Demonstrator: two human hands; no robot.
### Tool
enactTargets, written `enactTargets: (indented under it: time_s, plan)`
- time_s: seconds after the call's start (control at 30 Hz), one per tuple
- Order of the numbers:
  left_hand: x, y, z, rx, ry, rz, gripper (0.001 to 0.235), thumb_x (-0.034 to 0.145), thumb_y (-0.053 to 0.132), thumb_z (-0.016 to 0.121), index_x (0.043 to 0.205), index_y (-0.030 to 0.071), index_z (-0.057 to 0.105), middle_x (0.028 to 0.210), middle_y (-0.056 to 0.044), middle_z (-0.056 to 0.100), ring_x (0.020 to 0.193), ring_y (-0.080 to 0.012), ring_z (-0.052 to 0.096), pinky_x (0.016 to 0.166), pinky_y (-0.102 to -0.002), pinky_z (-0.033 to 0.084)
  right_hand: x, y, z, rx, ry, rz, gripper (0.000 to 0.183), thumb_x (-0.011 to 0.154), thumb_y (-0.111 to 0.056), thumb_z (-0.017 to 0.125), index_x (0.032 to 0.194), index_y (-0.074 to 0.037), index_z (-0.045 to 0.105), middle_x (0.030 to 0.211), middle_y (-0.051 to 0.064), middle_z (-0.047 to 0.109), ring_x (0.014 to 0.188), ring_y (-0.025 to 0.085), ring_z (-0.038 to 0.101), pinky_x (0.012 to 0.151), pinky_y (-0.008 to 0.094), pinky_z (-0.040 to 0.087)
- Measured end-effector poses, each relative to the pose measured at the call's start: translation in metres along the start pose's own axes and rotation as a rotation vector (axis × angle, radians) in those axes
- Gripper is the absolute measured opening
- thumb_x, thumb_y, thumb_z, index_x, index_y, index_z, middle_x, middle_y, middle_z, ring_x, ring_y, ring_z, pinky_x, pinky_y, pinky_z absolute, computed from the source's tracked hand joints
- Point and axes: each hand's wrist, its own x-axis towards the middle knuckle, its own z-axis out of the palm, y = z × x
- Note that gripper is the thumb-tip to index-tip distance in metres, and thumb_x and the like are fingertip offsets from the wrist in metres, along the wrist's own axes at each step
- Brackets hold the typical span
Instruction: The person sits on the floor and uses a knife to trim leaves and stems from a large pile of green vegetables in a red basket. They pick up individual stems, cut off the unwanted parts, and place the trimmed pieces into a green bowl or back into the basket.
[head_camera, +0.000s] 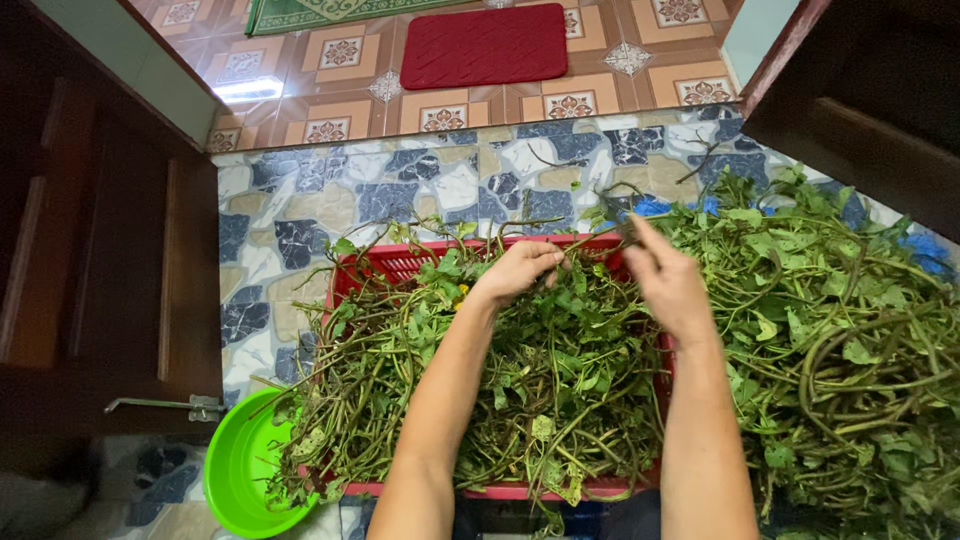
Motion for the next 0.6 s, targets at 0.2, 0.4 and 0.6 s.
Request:
enactTargets:
  time_s: [0.2, 0.4, 0.6]
  plan:
    - [-0.011, 0.016, 0.003, -0.184, -0.08, -0.056, 0.026, 0.105, 0.022, 0.057, 0.106, 0.002, 0.074, 0.069, 0.003, 0.062, 0.061, -0.0055, 0.052, 0.056, -0.023, 0.038, -0.001, -0.016, 0.015, -0.287, 0.052, 0.14, 0.048, 0.103, -0.032, 0.061, 0.151, -0.03, 0.058, 0.076, 0.013, 0.07, 0.064, 0.018, 0.059, 0.062, 0.035, 0.046]
    - [-0.007, 0.005, 0.005, -0.273, -0.111, -0.027, 0.026, 0.107, 0.024, 0.059, 0.115, 0.0, 0.069, 0.075, 0.002, 0.062, 0.065, -0.0072, 0.052, 0.059, -0.024, 0.039, -0.003, -0.011, 0.008, -0.092, -0.219, 0.045, 0.075, 0.094, -0.033, 0.063, 0.162, -0.023, 0.034, 0.083, 0.013, 0.075, 0.069, 0.024, 0.06, 0.07, 0.039, 0.049]
    - [-0.007, -0.006, 0.003, -0.351, -0.177, 0.002, 0.03, 0.108, 0.028, 0.056, 0.124, 0.005, 0.065, 0.074, -0.001, 0.062, 0.061, -0.0094, 0.05, 0.055, -0.025, 0.037, 0.006, 0.006, 0.018, -0.091, -0.305, -0.007, 0.055, 0.096, -0.034, 0.065, 0.142, -0.009, 0.046, 0.097, 0.008, 0.074, 0.081, 0.015, 0.064, 0.074, 0.035, 0.049]
